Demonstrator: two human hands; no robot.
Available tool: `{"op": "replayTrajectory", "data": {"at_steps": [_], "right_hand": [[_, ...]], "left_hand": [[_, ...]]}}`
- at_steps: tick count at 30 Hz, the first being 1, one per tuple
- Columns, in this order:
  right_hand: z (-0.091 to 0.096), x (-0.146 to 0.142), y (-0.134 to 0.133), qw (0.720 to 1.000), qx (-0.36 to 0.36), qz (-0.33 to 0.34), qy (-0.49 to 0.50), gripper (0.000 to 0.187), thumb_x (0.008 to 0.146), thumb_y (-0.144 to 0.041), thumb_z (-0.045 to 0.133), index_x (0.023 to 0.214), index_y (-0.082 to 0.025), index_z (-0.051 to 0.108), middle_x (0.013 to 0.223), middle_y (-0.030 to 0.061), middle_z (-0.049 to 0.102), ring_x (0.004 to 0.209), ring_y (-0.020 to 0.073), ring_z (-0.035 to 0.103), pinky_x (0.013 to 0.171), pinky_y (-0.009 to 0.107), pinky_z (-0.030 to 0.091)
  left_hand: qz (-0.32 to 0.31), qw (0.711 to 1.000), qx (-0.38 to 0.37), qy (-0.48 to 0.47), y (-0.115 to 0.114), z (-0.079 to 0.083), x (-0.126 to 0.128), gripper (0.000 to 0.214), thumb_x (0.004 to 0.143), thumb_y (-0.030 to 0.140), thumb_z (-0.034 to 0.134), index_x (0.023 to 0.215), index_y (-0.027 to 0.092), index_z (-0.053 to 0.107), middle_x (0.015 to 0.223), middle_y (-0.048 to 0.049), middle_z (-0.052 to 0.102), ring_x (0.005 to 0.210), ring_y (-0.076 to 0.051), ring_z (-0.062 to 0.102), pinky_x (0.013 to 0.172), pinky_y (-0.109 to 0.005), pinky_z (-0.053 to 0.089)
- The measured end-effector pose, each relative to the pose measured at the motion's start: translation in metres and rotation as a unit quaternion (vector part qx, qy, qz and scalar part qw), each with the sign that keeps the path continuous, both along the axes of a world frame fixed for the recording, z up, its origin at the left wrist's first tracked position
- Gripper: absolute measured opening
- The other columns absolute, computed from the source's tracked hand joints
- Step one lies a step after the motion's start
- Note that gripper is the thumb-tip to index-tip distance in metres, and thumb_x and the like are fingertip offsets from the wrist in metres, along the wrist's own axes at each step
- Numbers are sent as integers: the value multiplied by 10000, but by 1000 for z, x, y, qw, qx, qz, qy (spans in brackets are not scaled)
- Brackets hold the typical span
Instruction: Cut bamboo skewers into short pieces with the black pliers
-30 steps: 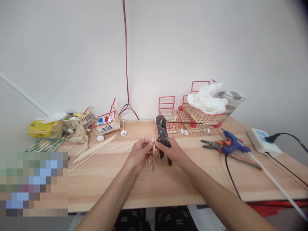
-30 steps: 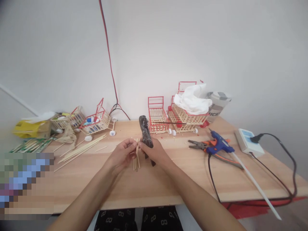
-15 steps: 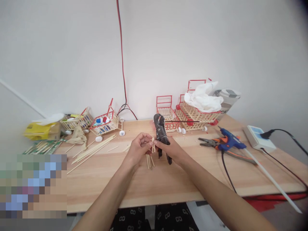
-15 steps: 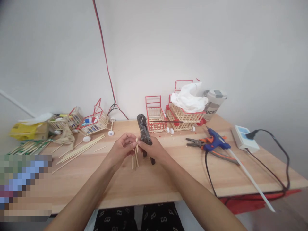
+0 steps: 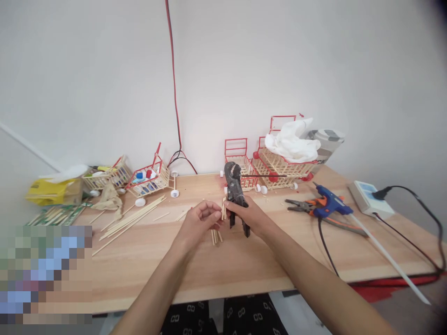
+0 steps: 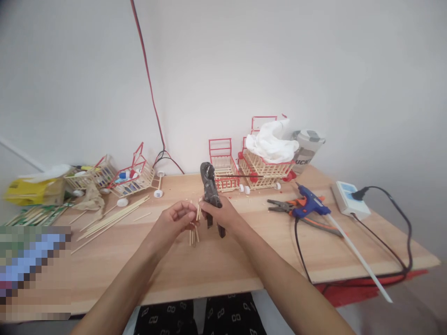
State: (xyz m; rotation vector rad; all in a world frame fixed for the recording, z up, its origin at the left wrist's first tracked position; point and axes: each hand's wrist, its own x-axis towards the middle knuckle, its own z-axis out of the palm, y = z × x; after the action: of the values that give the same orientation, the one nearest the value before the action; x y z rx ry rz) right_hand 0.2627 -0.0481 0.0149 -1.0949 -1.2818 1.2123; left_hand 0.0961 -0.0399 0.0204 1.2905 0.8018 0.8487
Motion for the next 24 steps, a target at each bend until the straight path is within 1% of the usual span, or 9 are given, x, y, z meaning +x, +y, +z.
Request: {"op": "replayTrajectory", "data": {"at_steps": [3, 7, 9, 13, 17, 19, 21, 24], "right_hand": [[0, 0, -1, 1000, -6, 8, -3, 248, 759, -375, 603, 653, -160, 537, 566, -20, 521, 512, 104, 494, 474, 224, 422], [1, -3, -3, 1000, -23, 9, -7, 258, 755, -382, 605, 645, -160, 530, 561, -23, 522, 491, 102, 497, 462, 226, 421], [0, -4, -4, 1000, -19, 6, -20, 255, 762, -376, 594, 641, -163, 523, 560, -25, 524, 486, 101, 497, 466, 226, 421], [-1, -5, -5, 997, 31, -12, -65, 178, 773, -330, 582, 711, -167, 544, 589, -25, 542, 539, 110, 514, 510, 226, 430], [-1, -5, -5, 994, 52, -20, -92, 160, 780, -315, 563, 720, -167, 545, 599, -27, 537, 554, 112, 510, 523, 226, 424], [-2, -5, -5, 993, 62, -29, -99, 149, 772, -313, 569, 759, -165, 559, 619, -27, 543, 571, 114, 512, 541, 230, 425], [-2, -5, -5, 991, 73, -44, -105, 166, 762, -308, 579, 834, -158, 579, 663, -19, 560, 599, 119, 520, 568, 237, 429], [-2, -4, -5, 987, 95, -61, -116, 241, 767, -295, 573, 954, -146, 600, 730, -2, 582, 639, 123, 527, 601, 245, 430]], "left_hand": [[3, 997, 25, 67, -10, 1, -5, 214, 712, 300, 680, 839, 132, 645, 740, -42, 678, 674, -136, 611, 614, -234, 472], [62, 989, 66, 114, -18, 1, -1, 129, 707, 255, 663, 746, 134, 687, 694, -33, 685, 658, -133, 603, 630, -222, 450], [75, 987, 71, 122, -20, 0, 2, 126, 721, 254, 644, 727, 137, 691, 680, -33, 687, 642, -130, 598, 617, -219, 442], [66, 992, 29, 101, -18, -5, 6, 172, 723, 293, 644, 701, 126, 678, 640, -44, 681, 549, -115, 566, 538, -213, 416], [62, 995, -27, 71, -16, -7, 7, 206, 700, 318, 673, 692, 112, 665, 615, -53, 670, 499, -102, 547, 510, -210, 404], [60, 995, -46, 64, -15, -7, 7, 205, 691, 309, 684, 684, 106, 664, 609, -57, 666, 496, -101, 546, 506, -210, 402], [54, 995, -63, 53, -15, -7, 7, 198, 685, 298, 693, 680, 103, 666, 607, -59, 663, 495, -101, 547, 503, -211, 401], [44, 995, -89, 25, -14, -8, 8, 191, 685, 288, 700, 697, 99, 675, 616, -63, 665, 501, -102, 557, 509, -211, 409]]}}
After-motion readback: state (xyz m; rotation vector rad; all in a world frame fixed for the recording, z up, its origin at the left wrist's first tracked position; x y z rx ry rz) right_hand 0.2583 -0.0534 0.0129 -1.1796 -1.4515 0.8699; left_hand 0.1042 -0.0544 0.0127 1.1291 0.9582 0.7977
